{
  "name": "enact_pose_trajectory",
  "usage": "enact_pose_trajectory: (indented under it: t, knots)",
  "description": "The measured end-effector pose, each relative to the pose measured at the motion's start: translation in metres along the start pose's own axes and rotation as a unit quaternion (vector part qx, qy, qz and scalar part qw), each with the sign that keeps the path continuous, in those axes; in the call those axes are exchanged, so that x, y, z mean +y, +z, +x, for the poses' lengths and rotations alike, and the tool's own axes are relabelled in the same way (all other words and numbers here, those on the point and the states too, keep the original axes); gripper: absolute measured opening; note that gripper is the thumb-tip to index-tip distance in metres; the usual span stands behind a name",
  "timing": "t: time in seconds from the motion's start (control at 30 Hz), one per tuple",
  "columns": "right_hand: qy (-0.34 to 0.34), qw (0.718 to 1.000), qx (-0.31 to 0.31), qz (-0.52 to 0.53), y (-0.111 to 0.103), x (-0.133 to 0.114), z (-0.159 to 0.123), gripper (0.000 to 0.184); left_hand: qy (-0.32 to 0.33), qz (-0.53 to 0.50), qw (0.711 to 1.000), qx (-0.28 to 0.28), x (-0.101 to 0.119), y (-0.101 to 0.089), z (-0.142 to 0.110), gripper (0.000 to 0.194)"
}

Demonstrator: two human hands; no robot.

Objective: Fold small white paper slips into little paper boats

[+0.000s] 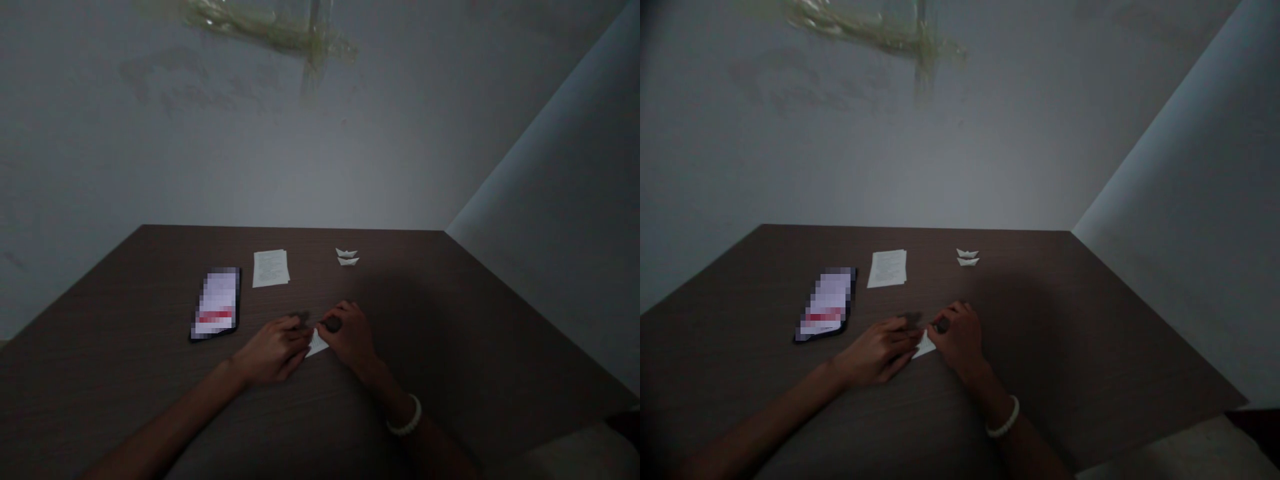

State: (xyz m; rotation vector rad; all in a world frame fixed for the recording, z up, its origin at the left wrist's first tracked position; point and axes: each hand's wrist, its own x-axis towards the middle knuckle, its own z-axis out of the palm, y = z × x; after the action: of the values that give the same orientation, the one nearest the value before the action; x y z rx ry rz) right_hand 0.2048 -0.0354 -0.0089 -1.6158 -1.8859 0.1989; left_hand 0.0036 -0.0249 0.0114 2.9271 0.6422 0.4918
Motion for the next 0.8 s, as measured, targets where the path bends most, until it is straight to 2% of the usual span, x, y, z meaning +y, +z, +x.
enact_pose_trajectory:
  t: [0.2,0.6,0.8]
  knots:
    - [-0.004,1.0,0.002,-0.001,-0.002,0.006,0.0,0.003,0.006,0.009,1.0,0.009,-0.001,0.0,-0.001,0.019]
    - [-0.007,1.0,0.003,0.01,-0.005,0.009,0.0,0.004,0.009,0.003,1.0,0.01,-0.003,0.004,-0.003,0.017]
    - [-0.038,0.999,-0.013,0.022,-0.007,0.013,0.0,0.005,-0.005,-0.004,1.0,0.011,0.0,0.0,-0.001,0.02]
